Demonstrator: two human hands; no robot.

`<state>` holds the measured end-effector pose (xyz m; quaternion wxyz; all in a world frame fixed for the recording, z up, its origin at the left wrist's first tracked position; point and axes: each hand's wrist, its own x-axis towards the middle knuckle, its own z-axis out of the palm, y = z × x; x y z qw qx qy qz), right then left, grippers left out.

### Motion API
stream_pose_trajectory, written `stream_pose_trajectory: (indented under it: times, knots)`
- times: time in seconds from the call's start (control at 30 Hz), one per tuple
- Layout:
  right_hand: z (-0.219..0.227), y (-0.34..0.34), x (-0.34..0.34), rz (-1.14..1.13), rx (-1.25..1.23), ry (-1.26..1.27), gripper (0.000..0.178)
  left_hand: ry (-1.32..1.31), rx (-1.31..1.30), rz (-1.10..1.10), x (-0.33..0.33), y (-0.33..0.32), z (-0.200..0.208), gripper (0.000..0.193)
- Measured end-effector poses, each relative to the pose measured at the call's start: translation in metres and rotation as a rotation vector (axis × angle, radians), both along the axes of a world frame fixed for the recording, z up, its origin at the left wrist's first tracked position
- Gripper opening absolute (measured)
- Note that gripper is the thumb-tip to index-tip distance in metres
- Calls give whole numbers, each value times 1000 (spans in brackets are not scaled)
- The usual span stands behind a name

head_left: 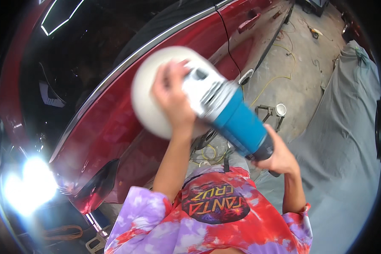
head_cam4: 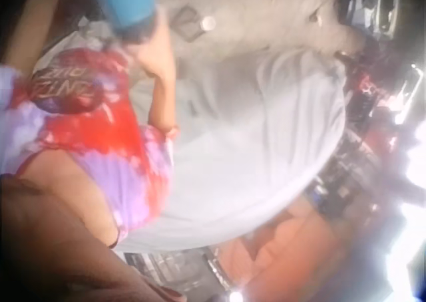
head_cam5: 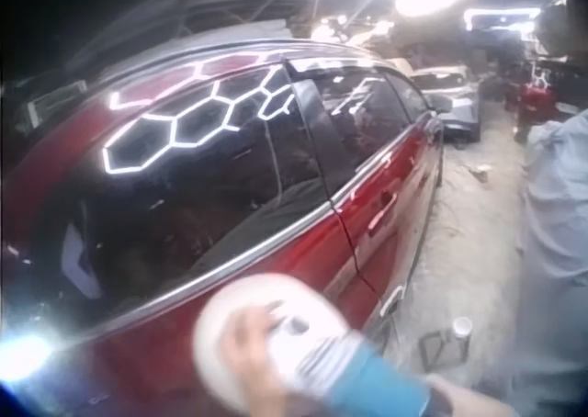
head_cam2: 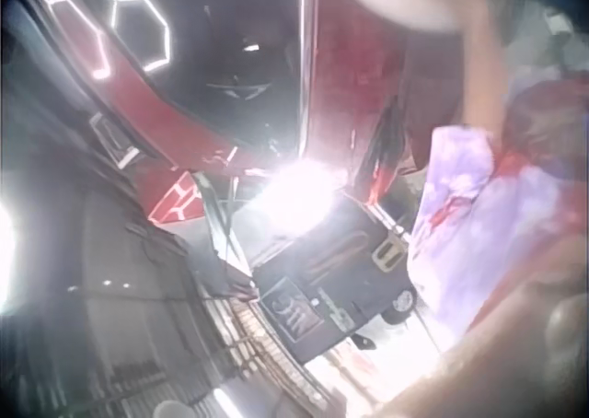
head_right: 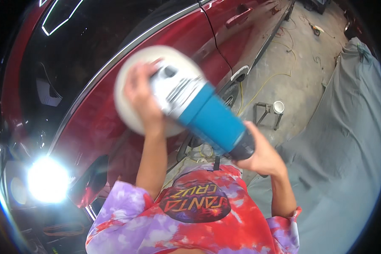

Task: The person polishes a red car using a power buffer and applies a strip of tape to the wheel arch trim by hand.

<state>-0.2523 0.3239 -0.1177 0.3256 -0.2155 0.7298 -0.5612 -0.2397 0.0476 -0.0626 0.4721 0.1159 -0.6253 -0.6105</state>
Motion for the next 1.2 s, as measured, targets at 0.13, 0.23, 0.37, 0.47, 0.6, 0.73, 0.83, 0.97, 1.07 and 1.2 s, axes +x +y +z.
stream_pose_trajectory:
  times: [0.13,0.23,0.37,0.47,0.6,0.73,0.83,0.97,1.07,1.2]
  knots:
    - [17,9,-31,-153,-18,-114,83,-42,52,-94,-90,19,-4,32]
    - [23,9,-30,-118,-8,-109,83,-38,40,-103,-80,16,-3,33]
    - [20,-3,-4,112,2,84,90,-10,130,61,8,-1,12,26]
    - [34,-37,19,381,9,132,95,39,43,290,107,-21,27,31]
    - [41,-85,53,701,89,50,96,156,194,446,195,-32,41,36]
    - [39,-107,65,767,51,80,90,215,186,661,204,-30,52,33]
    - [36,-98,55,680,-12,97,92,206,120,551,212,-47,35,30]
    - [5,-59,30,535,-96,154,95,156,-60,289,122,-30,22,26]
    - [-24,-25,8,278,-121,306,95,1,47,20,33,-7,12,19]
    - [-37,-19,-6,1,-155,-125,92,-157,-21,-57,-30,9,6,26]
